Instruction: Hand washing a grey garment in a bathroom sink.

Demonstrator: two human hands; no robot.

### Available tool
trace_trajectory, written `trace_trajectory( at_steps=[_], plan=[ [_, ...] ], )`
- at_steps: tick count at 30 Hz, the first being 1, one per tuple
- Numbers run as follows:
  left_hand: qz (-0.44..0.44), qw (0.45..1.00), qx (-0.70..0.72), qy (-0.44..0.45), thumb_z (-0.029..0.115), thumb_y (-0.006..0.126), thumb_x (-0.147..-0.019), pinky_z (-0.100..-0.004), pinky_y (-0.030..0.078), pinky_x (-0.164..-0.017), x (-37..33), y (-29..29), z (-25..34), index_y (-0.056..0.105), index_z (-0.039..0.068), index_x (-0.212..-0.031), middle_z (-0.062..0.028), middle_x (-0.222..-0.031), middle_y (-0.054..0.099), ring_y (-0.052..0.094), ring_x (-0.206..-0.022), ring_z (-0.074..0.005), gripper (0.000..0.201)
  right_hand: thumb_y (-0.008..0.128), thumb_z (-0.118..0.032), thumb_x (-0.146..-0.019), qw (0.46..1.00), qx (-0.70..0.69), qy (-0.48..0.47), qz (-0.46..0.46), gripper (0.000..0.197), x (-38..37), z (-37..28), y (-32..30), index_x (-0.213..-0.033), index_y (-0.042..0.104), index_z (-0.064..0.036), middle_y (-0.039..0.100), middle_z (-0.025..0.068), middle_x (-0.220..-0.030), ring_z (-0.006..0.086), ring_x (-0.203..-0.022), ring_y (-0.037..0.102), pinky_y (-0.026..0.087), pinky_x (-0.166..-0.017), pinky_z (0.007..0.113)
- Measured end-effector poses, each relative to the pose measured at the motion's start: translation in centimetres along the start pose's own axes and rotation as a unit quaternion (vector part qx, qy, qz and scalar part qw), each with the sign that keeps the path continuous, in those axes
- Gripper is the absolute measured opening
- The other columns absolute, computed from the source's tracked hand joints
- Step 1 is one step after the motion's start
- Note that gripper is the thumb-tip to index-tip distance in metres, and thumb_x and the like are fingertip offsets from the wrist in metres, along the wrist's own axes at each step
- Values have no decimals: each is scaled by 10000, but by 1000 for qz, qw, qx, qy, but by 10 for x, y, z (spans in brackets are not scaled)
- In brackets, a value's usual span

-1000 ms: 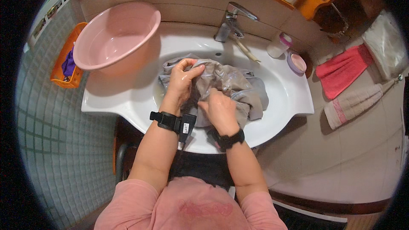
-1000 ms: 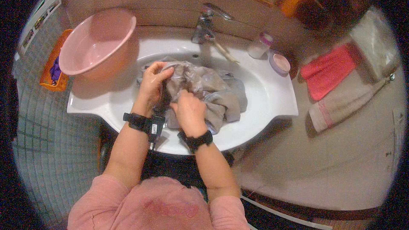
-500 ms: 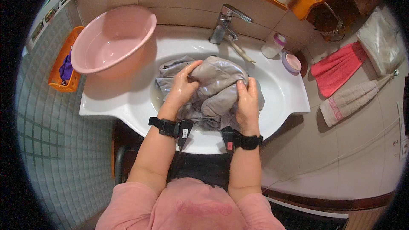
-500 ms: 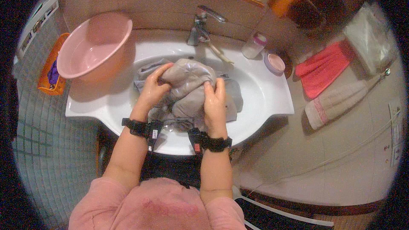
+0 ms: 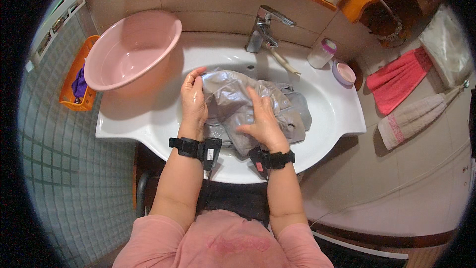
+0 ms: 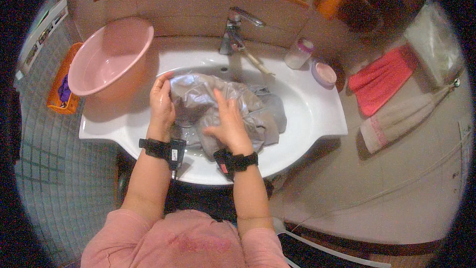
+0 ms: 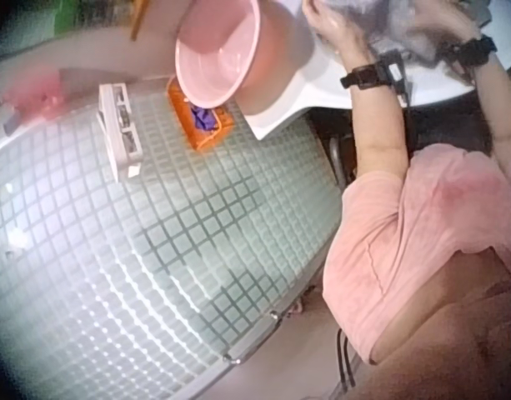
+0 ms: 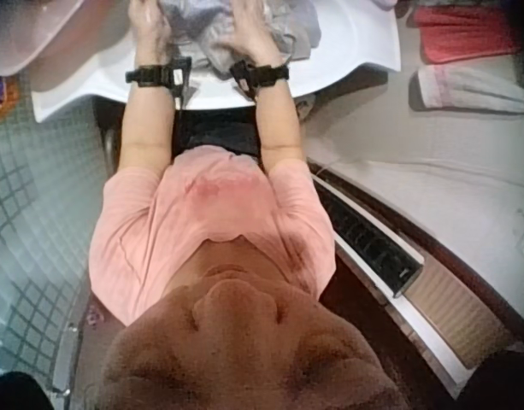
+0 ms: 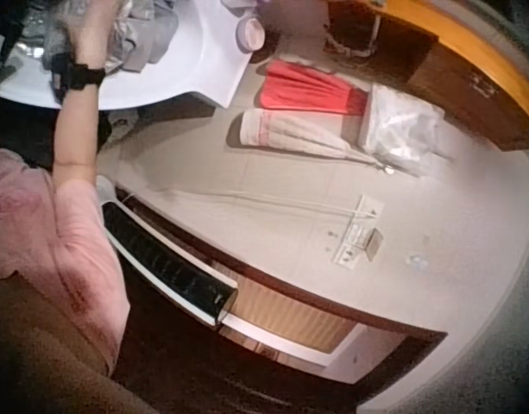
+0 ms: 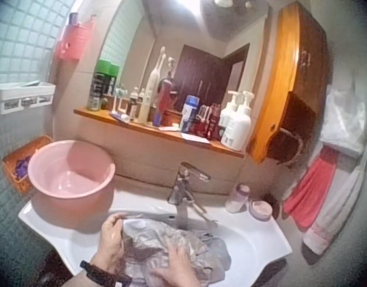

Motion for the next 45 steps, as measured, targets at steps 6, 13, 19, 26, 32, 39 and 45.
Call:
trace_trajectory(
  at_steps=[6,13,19,26,32,39,45],
  plan=[
    [-160,914,-348,130,137,682,-708,-307,402,-879,24,52,17,512,21,-1139,-113,-1055,500,501,-977,-233,477,536,27,-678,992,-14,11,122,284,-12,32,-24,-951,587,-34,484,170,-971,338,-999,476,390,-863,398],
    [-229,780,-562,150,118,737,-536,-366,397,-855,30,63,-11,629,16,-795,-143,-1056,502,464,-1000,-329,298,408,67,-689,953,-212,35,216,321,-22,51,-32,-984,481,-32,513,193,-1069,354,-1055,464,351,-904,382],
    [-117,977,-76,-164,101,624,-763,-294,430,-809,30,41,-45,552,42,-958,-69,-1065,532,516,-955,-169,216,412,43,-727,949,-122,67,284,368,-23,29,-27,-1080,447,-58,536,206,-1054,392,-973,520,398,-834,429],
    [-50,969,69,-231,114,450,-898,-279,494,-644,32,24,-64,500,48,-1019,-61,-916,557,549,-744,-141,146,611,-199,-731,966,-22,-148,209,337,-11,-58,15,-1023,491,-79,572,175,-896,363,-813,570,453,-694,419],
    [-102,972,-12,-210,253,488,-892,-300,450,-783,45,46,-57,558,41,-1042,-80,-998,584,539,-921,-166,269,503,-328,-846,978,82,-47,185,255,-37,-10,9,-876,501,-74,573,174,-765,396,-690,554,434,-590,457],
    [-143,952,83,-259,218,560,-866,-279,493,-694,39,46,-56,561,21,-983,-68,-951,593,581,-783,-138,229,573,-309,-830,959,-190,58,203,483,-28,49,-6,-1191,389,-45,500,223,-1099,355,-1037,490,376,-879,377],
    [-38,963,97,-248,120,647,-798,-291,528,-621,24,27,-50,438,38,-996,-77,-925,549,580,-743,-148,300,735,-131,-643,992,-36,-81,86,726,-13,2,6,-1263,364,-64,489,217,-1139,362,-1086,461,373,-917,383]
  ],
)
Point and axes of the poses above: each hand's wrist, its own x-axis away from the middle knuckle, its own y-axis out of the palm, z = x × y, the point moved 9 cm from there along -x, towards the middle knuckle
